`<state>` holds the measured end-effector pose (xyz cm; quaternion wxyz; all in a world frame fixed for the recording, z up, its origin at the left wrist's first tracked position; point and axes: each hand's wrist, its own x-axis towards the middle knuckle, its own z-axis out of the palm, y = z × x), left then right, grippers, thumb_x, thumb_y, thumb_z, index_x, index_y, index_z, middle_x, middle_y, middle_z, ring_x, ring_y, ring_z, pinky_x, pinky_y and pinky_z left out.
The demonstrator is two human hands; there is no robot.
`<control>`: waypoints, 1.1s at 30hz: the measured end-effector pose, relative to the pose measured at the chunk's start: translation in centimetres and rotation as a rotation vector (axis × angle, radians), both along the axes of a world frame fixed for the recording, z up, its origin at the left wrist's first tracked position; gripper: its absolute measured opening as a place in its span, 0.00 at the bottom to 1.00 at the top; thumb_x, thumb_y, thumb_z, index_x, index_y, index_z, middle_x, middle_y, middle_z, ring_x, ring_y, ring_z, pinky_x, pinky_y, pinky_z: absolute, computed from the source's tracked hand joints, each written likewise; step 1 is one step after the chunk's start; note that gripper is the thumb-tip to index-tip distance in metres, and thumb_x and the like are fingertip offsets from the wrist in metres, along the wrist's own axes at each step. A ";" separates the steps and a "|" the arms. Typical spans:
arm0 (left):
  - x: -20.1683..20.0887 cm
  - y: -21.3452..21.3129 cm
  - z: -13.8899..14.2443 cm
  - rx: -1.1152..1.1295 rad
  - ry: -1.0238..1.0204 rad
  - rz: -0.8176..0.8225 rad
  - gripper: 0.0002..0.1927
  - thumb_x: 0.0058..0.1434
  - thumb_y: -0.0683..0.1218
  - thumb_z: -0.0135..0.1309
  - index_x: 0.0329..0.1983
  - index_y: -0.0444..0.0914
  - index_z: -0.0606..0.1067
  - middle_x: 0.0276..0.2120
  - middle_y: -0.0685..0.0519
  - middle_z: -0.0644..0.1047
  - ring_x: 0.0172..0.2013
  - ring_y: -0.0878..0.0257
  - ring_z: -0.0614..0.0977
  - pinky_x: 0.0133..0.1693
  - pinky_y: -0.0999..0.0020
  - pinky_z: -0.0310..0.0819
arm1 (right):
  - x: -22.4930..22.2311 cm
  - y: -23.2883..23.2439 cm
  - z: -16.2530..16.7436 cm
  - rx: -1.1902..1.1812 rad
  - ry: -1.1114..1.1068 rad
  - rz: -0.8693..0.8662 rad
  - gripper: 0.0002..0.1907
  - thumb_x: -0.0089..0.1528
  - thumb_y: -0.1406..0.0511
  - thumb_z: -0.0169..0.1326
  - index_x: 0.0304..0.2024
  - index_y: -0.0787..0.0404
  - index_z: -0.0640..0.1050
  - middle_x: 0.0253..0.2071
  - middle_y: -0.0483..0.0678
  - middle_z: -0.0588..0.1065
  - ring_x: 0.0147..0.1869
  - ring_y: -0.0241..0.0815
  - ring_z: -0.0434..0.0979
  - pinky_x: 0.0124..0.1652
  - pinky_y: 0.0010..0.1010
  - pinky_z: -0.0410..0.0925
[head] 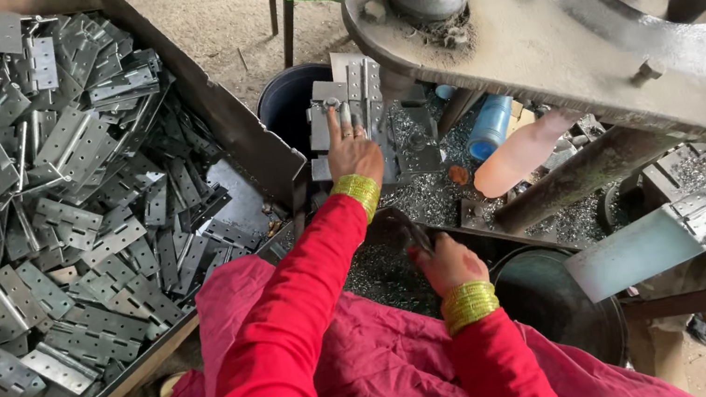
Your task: The person repeatedly picks up metal hinge pieces from a bin, places them into a press machine, and operates the lever to process them. The processed pieces are then returned to the bin. The task continues in a repetitive loop throughout the clip.
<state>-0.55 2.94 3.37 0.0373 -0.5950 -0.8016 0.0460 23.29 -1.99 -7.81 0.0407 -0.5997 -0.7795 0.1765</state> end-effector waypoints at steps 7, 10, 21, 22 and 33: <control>0.5 -0.1 -2.0 0.127 -0.056 0.046 0.24 0.71 0.49 0.39 0.66 0.40 0.73 0.74 0.49 0.59 0.76 0.48 0.51 0.70 0.37 0.15 | -0.1 -3.8 0.8 -0.078 0.052 -0.037 0.24 0.61 0.48 0.52 0.51 0.57 0.76 0.42 0.63 0.80 0.49 0.65 0.80 0.46 0.54 0.72; 0.5 -0.8 -0.5 0.086 0.106 -0.011 0.26 0.70 0.50 0.39 0.68 0.37 0.70 0.72 0.45 0.58 0.75 0.45 0.50 0.68 0.36 0.15 | -0.3 -1.9 2.6 -0.042 -0.057 0.001 0.26 0.61 0.46 0.54 0.50 0.58 0.75 0.42 0.62 0.80 0.49 0.64 0.80 0.47 0.53 0.71; 0.4 0.6 -2.4 0.210 -0.016 0.061 0.22 0.66 0.48 0.43 0.60 0.40 0.77 0.73 0.47 0.58 0.76 0.46 0.48 0.70 0.36 0.16 | -0.2 -4.4 0.9 -0.075 -0.058 -0.023 0.21 0.62 0.52 0.52 0.50 0.58 0.75 0.42 0.60 0.81 0.50 0.63 0.81 0.48 0.52 0.72; 0.4 0.3 -2.5 0.164 -0.041 0.049 0.21 0.68 0.48 0.43 0.60 0.39 0.78 0.74 0.47 0.58 0.76 0.46 0.48 0.71 0.35 0.16 | -0.2 -4.6 1.2 -0.086 -0.008 -0.028 0.21 0.61 0.52 0.52 0.50 0.57 0.75 0.42 0.59 0.81 0.50 0.62 0.81 0.47 0.51 0.72; 0.4 -0.7 -0.7 -0.027 0.064 -0.038 0.17 0.67 0.48 0.45 0.38 0.45 0.86 0.76 0.42 0.56 0.76 0.41 0.47 0.68 0.36 0.16 | -0.9 -2.0 3.0 0.000 -0.047 0.027 0.25 0.61 0.50 0.54 0.52 0.58 0.74 0.42 0.60 0.81 0.49 0.63 0.81 0.48 0.52 0.72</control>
